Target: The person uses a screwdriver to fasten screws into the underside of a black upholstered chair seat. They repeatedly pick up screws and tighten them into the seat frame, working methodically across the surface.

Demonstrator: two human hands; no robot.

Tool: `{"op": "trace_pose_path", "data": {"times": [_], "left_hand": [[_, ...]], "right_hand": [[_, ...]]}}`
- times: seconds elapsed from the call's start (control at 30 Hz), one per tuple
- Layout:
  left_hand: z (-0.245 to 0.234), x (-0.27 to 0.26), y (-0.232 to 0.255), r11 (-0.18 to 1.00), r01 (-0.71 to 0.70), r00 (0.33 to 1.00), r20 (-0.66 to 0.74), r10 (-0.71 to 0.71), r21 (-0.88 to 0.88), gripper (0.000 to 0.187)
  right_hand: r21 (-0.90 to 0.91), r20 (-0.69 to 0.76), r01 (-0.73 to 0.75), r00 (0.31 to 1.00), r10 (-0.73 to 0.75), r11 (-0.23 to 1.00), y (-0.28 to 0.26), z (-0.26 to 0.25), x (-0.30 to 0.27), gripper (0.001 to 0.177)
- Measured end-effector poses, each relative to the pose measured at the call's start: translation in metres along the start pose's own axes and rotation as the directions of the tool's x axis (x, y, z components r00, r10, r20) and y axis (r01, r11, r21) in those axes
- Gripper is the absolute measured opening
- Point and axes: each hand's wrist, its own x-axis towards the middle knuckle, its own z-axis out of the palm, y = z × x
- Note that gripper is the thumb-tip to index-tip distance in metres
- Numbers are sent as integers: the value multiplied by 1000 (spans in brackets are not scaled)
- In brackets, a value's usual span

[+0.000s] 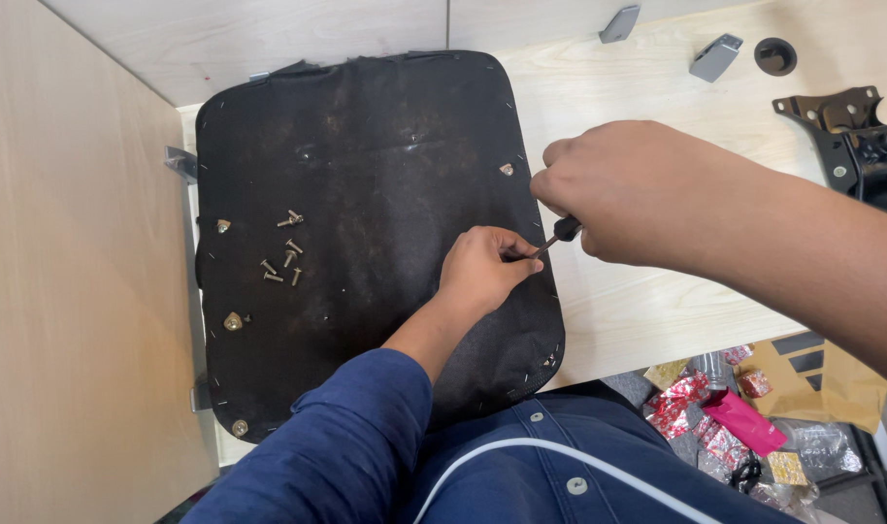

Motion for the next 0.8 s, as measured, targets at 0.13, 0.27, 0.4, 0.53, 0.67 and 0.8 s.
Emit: {"op": "trace_pose_path", "data": {"times": [0.13,0.27,0.4,0.53,0.67,0.8], "left_hand": [[0,1,1,1000,-15,1000,-14,15,-8,22],[-1,2,3,1000,31,999,6,-31,-2,22],[0,3,5,998,65,998,-15,-65,-11,22],[0,2,1,996,57,998,-8,-58,-70,23],[0,3,-1,997,36,999,-14,-37,-65,21],[-1,2,-2,996,49,999,0,-49,-73,20]], "right_hand": [[1,17,-21,1000,21,1000,-3,-3,0,12],[-64,24,-40,999,42,997,-7,-4,0,16],[-72,73,-132,988,137,989,-7,-4,3,22],[13,78,-146,986,145,989,-4,-4,3,23],[40,74,-110,991,107,993,-8,-6,2,16],[-16,72,-91,993,92,996,-9,-9,1,15]]}}
